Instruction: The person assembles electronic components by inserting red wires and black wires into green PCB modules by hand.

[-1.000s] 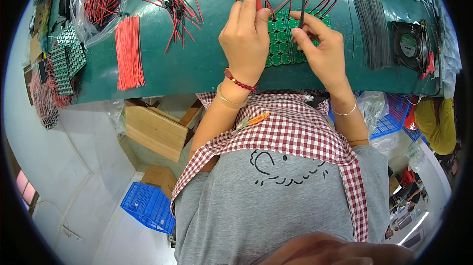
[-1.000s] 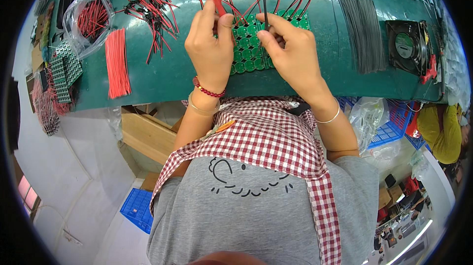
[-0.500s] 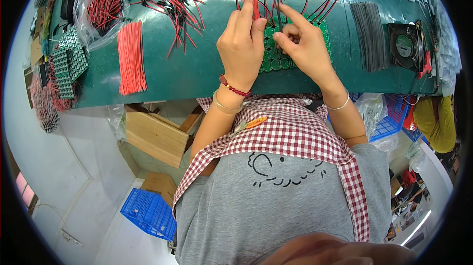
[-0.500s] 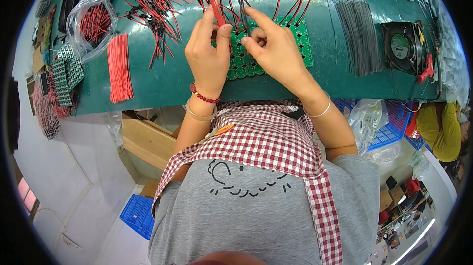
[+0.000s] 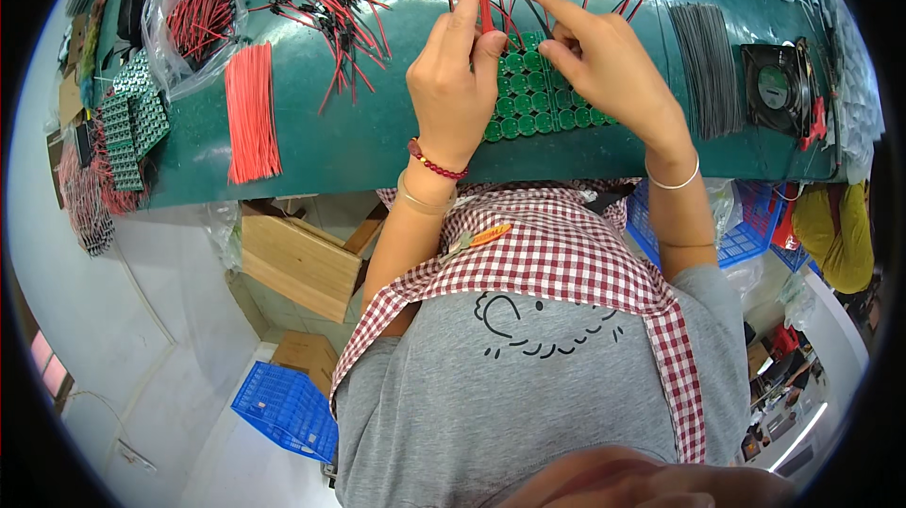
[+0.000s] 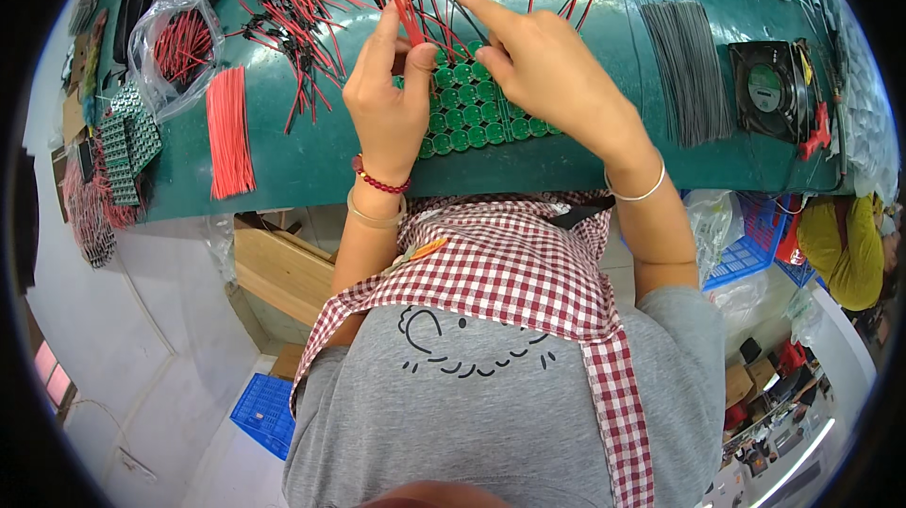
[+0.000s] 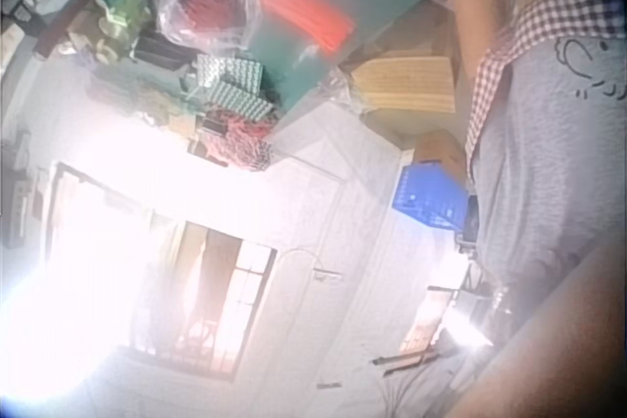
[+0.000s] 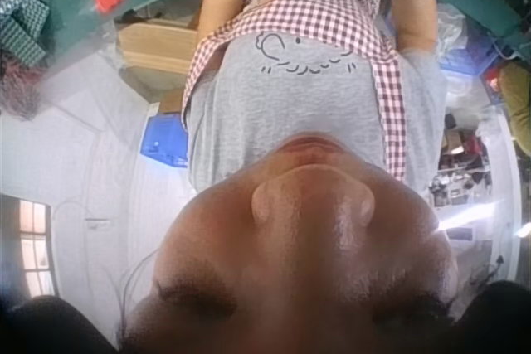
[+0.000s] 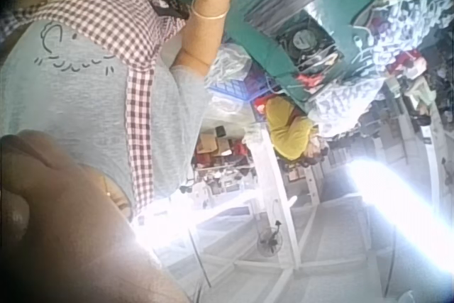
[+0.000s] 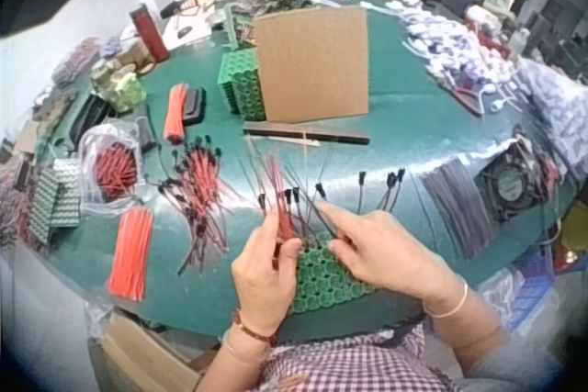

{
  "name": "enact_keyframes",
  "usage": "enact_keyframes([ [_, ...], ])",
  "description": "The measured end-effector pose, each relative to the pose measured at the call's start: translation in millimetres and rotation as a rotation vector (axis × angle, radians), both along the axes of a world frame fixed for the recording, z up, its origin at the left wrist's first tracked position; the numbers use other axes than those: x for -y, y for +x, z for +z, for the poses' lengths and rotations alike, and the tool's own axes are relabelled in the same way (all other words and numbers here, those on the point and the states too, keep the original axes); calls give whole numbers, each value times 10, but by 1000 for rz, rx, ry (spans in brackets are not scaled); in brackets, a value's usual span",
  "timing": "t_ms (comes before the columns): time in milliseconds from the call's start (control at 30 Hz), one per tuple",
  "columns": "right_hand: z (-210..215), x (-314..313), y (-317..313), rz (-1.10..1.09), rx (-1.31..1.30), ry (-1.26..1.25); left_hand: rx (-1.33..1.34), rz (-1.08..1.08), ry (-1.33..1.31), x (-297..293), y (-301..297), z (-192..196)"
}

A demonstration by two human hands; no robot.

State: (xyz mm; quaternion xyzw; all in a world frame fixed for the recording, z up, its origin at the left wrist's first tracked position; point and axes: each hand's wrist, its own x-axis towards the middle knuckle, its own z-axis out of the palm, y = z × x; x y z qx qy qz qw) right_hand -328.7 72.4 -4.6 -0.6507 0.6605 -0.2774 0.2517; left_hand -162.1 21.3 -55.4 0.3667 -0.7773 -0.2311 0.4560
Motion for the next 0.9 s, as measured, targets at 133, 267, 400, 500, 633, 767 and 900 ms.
enact_keyframes([
  [133, 89, 149, -88, 114, -79, -61, -77, -13, -30, 3, -1, 48],
  [267, 97, 246, -137, 128, -124, -154, -99, -27, 125, -77, 41, 105],
  [400, 308, 177, -157, 28, -27, -115, -352, -73, 575, -150, 12, 127],
  [500, 202, 68, -249, -87, 95, -34, -396, -70, 631, -143, -20, 159],
  [633, -31, -94, -173, -231, 354, -96, -427, -9, 579, -125, -44, 130],
  [767, -155, -174, -98, -291, 396, -126, -266, 77, 401, -111, 12, 174],
  [900, -245, -177, -67, -339, 386, -223, -251, 65, 368, -131, 55, 117],
])
